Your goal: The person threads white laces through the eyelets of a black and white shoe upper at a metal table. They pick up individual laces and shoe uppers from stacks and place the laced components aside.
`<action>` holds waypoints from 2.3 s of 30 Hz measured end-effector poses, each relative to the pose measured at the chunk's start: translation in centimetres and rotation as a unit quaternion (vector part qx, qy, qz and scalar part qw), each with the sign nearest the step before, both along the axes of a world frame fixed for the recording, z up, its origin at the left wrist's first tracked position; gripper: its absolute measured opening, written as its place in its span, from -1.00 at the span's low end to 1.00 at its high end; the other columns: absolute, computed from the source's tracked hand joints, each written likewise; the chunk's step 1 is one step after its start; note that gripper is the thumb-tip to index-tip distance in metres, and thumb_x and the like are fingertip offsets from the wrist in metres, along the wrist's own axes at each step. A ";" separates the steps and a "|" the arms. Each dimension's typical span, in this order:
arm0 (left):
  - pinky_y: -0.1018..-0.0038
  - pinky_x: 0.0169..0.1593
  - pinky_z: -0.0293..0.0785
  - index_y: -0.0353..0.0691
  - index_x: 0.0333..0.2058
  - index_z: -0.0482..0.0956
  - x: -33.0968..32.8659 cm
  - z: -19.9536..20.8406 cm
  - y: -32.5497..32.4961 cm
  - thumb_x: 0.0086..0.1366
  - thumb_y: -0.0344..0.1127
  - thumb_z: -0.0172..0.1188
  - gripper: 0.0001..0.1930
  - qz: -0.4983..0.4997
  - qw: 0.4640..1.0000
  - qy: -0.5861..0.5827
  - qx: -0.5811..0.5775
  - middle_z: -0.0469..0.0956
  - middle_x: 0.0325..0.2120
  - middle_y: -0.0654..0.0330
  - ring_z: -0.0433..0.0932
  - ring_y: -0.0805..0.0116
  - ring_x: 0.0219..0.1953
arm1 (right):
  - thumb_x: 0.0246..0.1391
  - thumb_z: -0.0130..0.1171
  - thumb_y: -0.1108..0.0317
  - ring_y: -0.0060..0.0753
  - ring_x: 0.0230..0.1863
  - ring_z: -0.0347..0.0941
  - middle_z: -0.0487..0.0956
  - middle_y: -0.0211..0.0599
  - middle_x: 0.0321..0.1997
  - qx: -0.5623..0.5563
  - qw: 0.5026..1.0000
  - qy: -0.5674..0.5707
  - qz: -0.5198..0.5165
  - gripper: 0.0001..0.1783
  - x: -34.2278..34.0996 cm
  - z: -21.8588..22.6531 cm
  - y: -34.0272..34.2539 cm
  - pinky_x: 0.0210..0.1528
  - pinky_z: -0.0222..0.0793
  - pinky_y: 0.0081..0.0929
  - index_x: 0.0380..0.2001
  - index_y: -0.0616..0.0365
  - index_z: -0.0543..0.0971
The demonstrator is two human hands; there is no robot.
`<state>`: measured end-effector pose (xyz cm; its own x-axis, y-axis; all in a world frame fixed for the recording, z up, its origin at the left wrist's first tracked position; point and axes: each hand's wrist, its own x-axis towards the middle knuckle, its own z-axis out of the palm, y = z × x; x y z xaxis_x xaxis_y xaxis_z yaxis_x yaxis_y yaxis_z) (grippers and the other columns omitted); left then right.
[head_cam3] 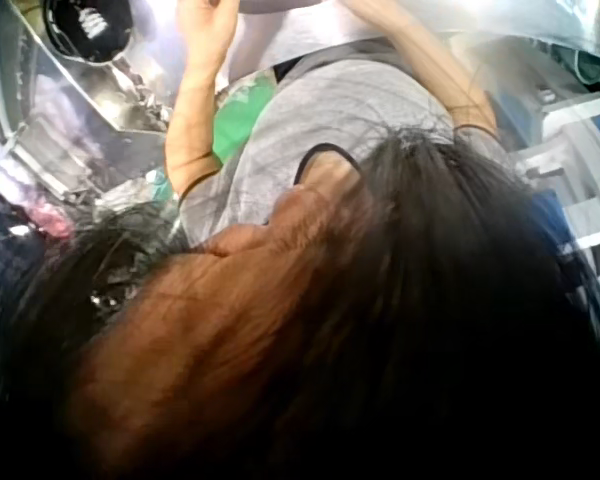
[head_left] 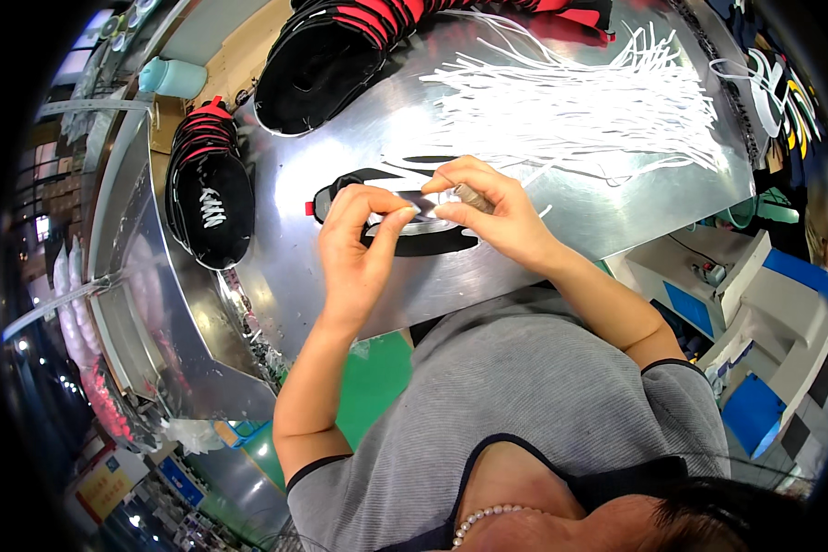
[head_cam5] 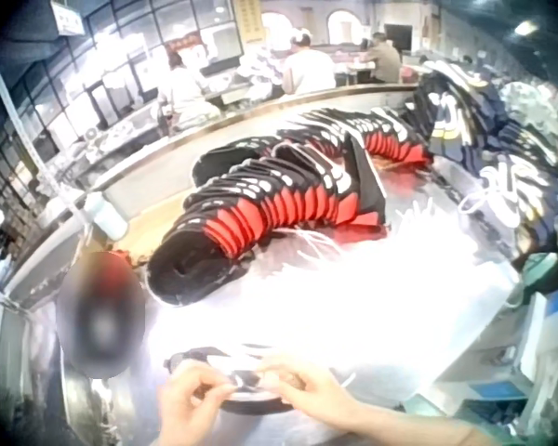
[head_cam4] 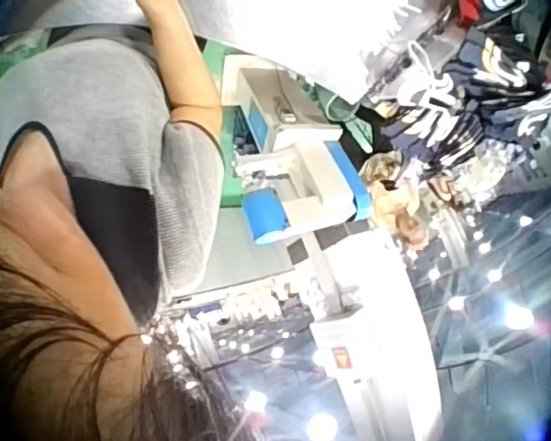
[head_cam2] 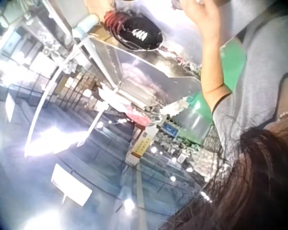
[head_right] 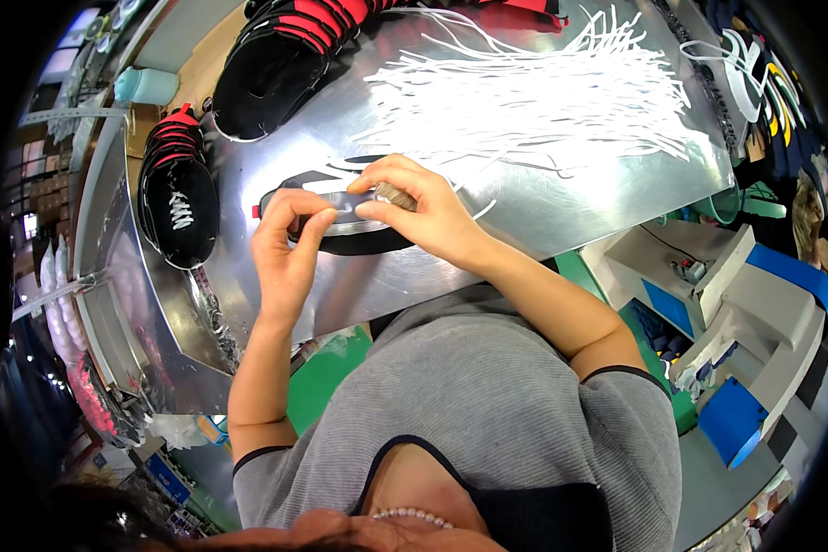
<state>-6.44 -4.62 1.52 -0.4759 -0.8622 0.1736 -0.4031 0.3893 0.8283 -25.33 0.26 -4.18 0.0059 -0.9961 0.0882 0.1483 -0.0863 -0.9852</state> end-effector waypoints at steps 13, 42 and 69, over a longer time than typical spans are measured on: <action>0.42 -0.12 0.45 -0.35 -0.16 0.61 2.0 -1.4 -1.2 0.46 -0.10 0.04 -0.62 0.044 0.937 -0.121 0.324 0.60 -0.35 0.04 0.56 0.37 -0.26 | 0.18 0.22 0.37 -0.82 -0.58 0.21 0.51 -0.56 -0.39 0.172 0.982 -0.076 -0.007 -0.81 -0.6 -0.7 -0.1 -0.56 0.10 -0.77 -0.16 0.19 0.58; 0.60 -0.59 0.14 -0.23 -0.44 0.57 -1.1 -3.3 4.4 0.24 -0.42 0.29 -0.91 0.173 0.918 0.167 0.315 0.48 -0.62 0.36 0.29 0.63 -0.67 | 0.17 0.18 0.35 -0.12 -0.28 0.60 0.63 -0.03 -0.24 0.100 0.981 0.164 0.015 -0.71 -0.2 2.4 3.1 -0.21 0.46 -0.32 -0.12 0.24 0.39; 0.61 -0.56 0.21 -0.28 -0.44 0.58 -0.9 -3.5 3.6 0.25 -0.41 0.29 -0.89 0.175 0.895 0.206 0.354 0.54 -0.55 0.33 0.34 0.63 -0.64 | 0.04 0.24 0.40 -0.28 -0.46 0.50 0.51 -0.38 -0.37 -0.075 0.968 0.238 0.031 -0.92 -1.1 -0.4 1.3 -0.45 0.40 -0.37 -0.34 0.07 0.59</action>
